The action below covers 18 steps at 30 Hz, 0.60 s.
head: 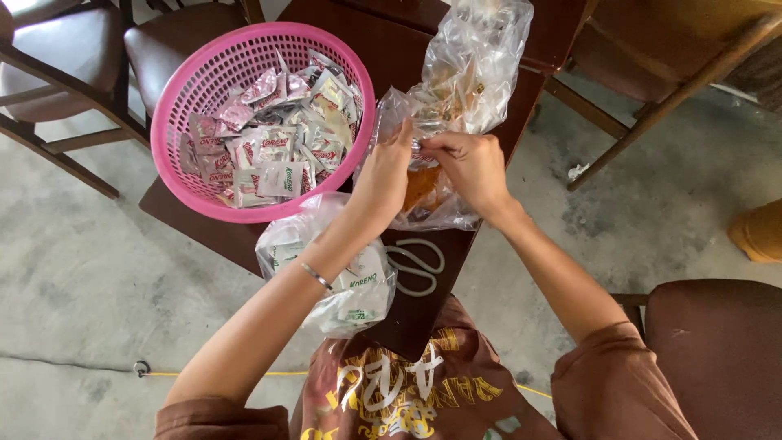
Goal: The person sorts small seasoning packets from a pink plastic basket on a wooden table. They use scissors to separate joined packets and then place them into clear plastic bags already containing other items.
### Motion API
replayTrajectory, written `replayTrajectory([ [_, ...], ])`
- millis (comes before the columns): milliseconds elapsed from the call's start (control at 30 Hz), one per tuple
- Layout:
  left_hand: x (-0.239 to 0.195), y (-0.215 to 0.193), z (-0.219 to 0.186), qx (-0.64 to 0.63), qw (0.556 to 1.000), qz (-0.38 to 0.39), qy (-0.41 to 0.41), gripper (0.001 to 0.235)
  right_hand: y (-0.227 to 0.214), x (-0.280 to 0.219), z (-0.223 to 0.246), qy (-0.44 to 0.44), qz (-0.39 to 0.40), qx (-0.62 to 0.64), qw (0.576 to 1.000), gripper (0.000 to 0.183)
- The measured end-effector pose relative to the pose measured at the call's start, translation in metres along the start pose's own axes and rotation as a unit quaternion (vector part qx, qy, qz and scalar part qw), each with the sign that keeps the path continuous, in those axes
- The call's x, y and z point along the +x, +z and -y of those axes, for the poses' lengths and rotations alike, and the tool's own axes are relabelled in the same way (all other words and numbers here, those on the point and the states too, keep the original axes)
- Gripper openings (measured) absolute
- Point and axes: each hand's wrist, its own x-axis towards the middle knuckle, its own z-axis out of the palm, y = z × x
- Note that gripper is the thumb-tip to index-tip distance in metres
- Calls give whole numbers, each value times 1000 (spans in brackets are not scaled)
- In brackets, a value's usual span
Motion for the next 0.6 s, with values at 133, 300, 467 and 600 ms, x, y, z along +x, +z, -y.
replayTrajectory([
  [133,-3,4,11,21,996,-43,77,64,-7,0,3,83,5,-4,997,14],
  [300,-3,4,0,-12,999,-5,49,63,-9,-3,6,54,20,-42,997,13],
  [467,1,-6,-11,-17,999,42,1,66,-8,1,0,49,7,-31,998,10],
  [600,4,-1,-5,20,992,105,-70,66,-9,-1,0,115,46,-75,989,12],
])
